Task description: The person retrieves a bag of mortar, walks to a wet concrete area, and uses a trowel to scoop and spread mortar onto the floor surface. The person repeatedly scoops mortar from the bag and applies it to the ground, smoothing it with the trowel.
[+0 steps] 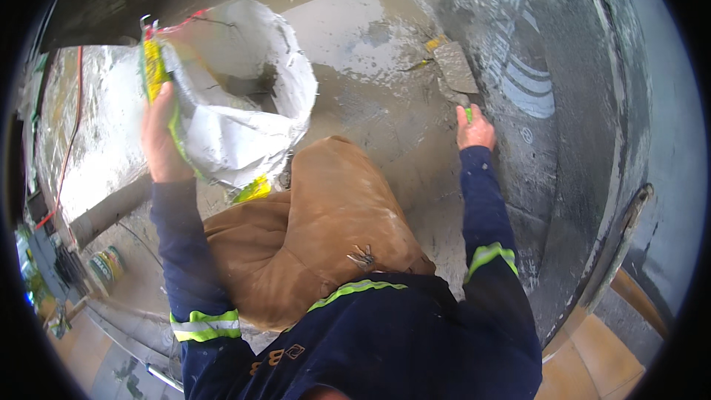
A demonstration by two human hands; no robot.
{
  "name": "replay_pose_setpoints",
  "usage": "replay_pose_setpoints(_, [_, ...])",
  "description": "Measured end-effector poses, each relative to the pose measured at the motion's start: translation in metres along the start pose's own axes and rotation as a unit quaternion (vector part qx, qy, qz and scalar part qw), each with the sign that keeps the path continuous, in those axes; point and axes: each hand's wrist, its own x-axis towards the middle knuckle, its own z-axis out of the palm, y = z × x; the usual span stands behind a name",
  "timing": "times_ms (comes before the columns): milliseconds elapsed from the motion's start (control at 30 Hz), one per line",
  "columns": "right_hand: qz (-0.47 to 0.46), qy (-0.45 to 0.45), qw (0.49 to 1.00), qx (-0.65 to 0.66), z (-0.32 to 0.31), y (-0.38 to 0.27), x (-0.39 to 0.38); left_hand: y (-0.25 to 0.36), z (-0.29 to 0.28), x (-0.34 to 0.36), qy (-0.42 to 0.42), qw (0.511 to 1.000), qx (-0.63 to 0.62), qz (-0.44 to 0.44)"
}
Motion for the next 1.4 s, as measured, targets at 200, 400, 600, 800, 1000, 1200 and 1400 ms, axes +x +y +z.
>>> replay_pose_setpoints(200, [-0.177,0.049,0.98,0.072,-0.123,-0.061,0.002,-0.005,0.005,0.007,-0.021,1.0,-0.015,0.0])
replay_pose_setpoints(400, [-0.36,0.033,0.925,0.116,-0.205,-0.171,-0.003,-0.006,0.006,0.005,-0.027,1.0,-0.012,0.01])
replay_pose_setpoints(600, [-0.49,-0.035,0.87,0.034,-0.162,-0.297,-0.021,-0.002,0.006,0.007,-0.012,1.0,-0.005,0.006])
replay_pose_setpoints(800, [-0.557,0.057,0.827,-0.054,-0.109,-0.351,-0.023,-0.004,-0.015,0.023,0.042,0.998,-0.04,0.011])
replay_pose_setpoints(1000, [-0.453,0.145,0.872,0.114,-0.118,-0.274,-0.004,-0.009,-0.039,0.034,0.043,0.996,-0.072,-0.006])
replay_pose_setpoints(1200, [-0.065,-0.019,0.927,0.37,-0.05,-0.144,-0.003,-0.006,-0.027,0.028,0.025,0.993,-0.113,-0.034])
replay_pose_setpoints(1400, [0.194,-0.32,0.848,0.376,0.065,-0.09,-0.048,-0.006,-0.027,0.026,0.034,0.993,-0.103,-0.034])
